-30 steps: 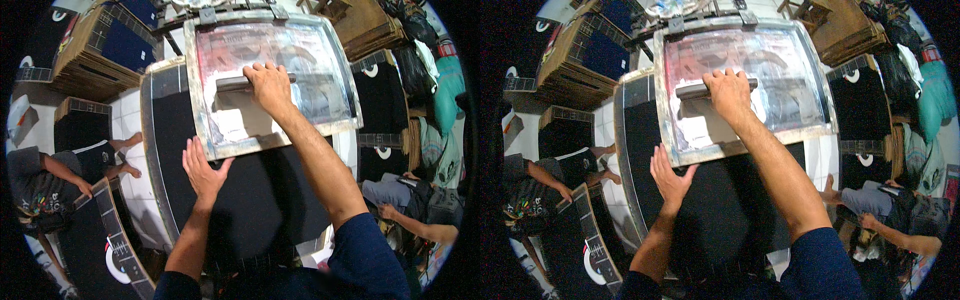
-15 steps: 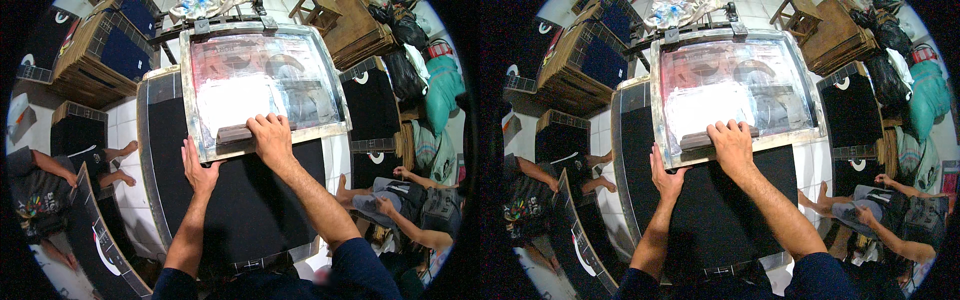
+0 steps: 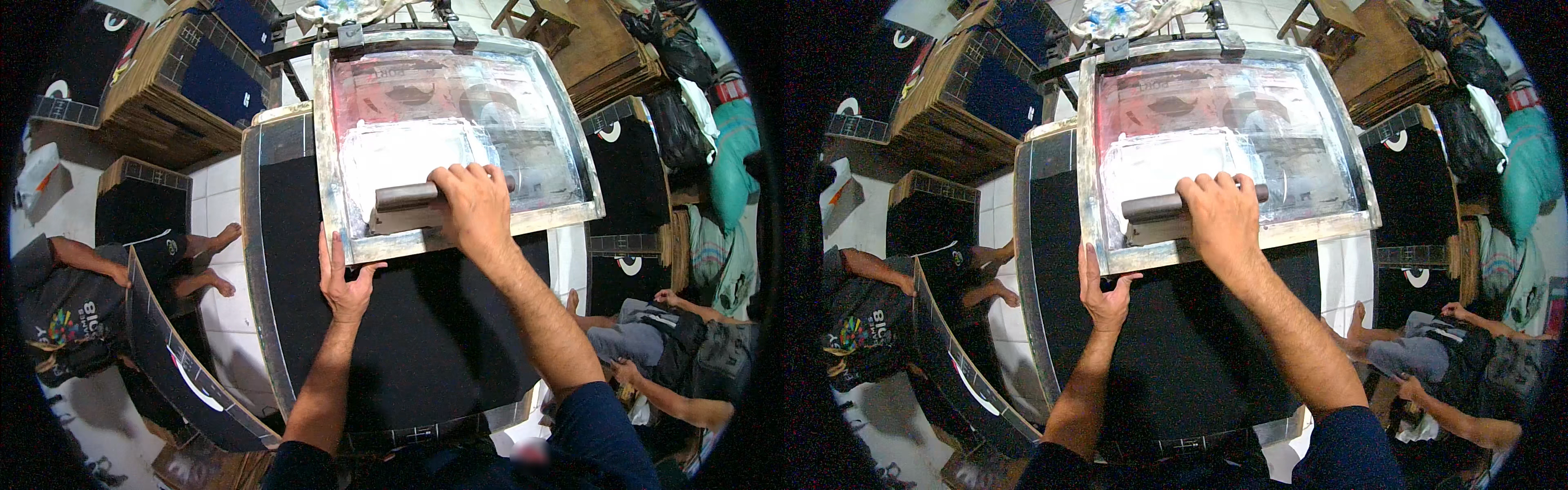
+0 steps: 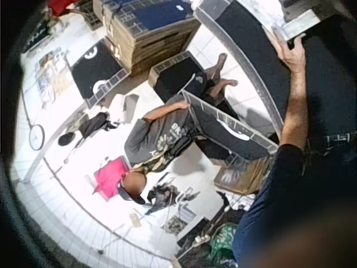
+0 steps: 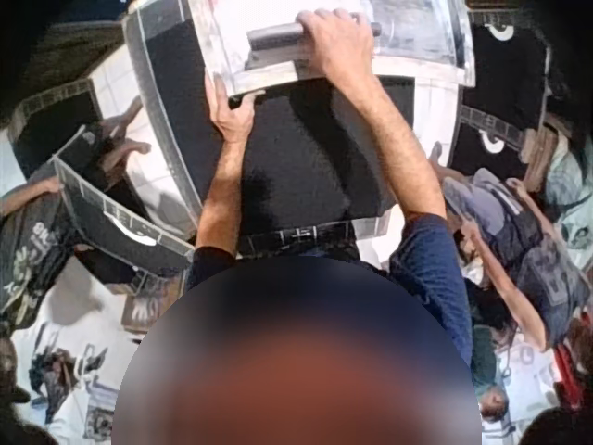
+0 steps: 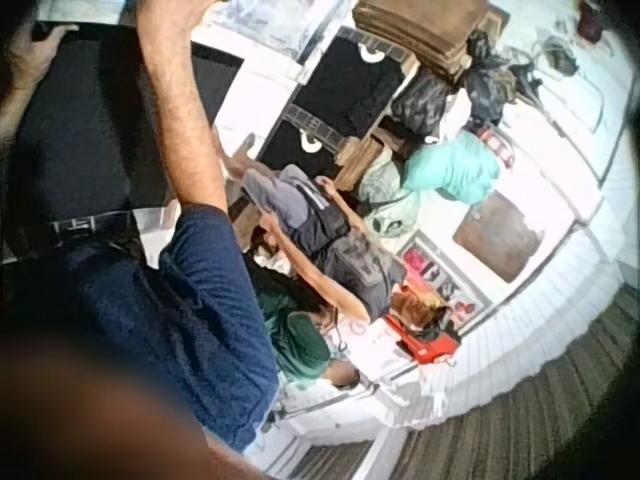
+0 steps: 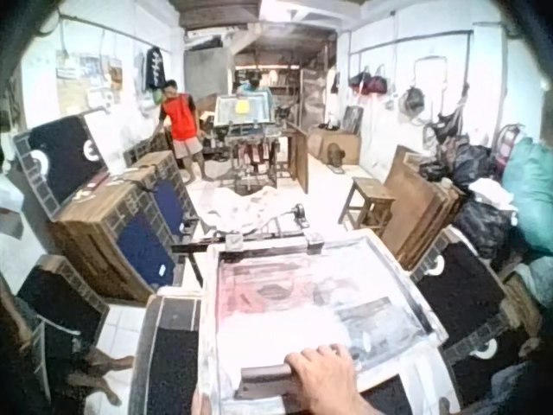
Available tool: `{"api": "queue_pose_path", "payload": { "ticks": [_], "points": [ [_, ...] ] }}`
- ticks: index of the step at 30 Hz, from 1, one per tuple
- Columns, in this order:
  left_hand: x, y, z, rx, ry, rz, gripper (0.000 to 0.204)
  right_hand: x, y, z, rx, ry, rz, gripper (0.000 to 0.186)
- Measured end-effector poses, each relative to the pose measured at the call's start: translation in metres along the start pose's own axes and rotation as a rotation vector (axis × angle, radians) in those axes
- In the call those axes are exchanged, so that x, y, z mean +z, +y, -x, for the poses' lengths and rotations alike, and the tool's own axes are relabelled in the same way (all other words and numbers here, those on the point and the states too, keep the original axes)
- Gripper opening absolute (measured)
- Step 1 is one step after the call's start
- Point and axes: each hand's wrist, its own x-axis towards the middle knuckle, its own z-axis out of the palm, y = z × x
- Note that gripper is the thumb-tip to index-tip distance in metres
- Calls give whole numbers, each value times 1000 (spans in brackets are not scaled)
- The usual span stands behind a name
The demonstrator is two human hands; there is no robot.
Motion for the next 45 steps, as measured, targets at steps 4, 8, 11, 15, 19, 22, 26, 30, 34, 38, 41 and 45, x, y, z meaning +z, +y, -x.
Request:
{"api": "queue_pose_path", "payload": {
  "ticks": [4, 8, 11, 15, 19, 22, 26, 30, 34, 38, 41, 45],
  "points": [
    [-1, 1, -2, 8, -19, 18, 104, -7, 6, -20, -36, -38, -45, 30],
    [-2, 2, -4, -9, -32, -11, 102, -15, 5, -14, -36, -160, -40, 31],
    [-2, 1, -5, -7, -43, -16, 102, -10, 10, -15, -58, -255, -107, 32],
    [-3, -1, -4, -5, -57, -63, 100, 11, 31, -63, -66, -191, -87, 37],
    [-3, -1, -4, -12, -56, -57, 100, 27, 57, -153, -64, -224, -69, 44],
    [-2, 0, -5, -5, -47, -68, 99, 35, 59, -166, -11, -184, -66, 44],
    [-3, 1, -4, -22, -52, -73, 98, 30, 33, -87, -44, 34, -35, 31],
    [-2, 3, -2, -36, -35, -47, 91, 4, 1, 18, -20, -21, -172, 32],
    [-2, 6, -2, -43, -23, -51, 86, -3, -16, 52, -19, 93, -123, 31],
    [-12, 29, -15, -11, 36, 10, 89, -20, -23, 51, -71, 227, -54, 32],
    [-30, 69, -51, 24, 183, 77, 98, -63, -17, 29, -123, 338, -30, 49],
    [-37, 140, -137, 64, 314, 419, 111, -134, 15, -53, -278, 740, 139, 61]
  ]
}}
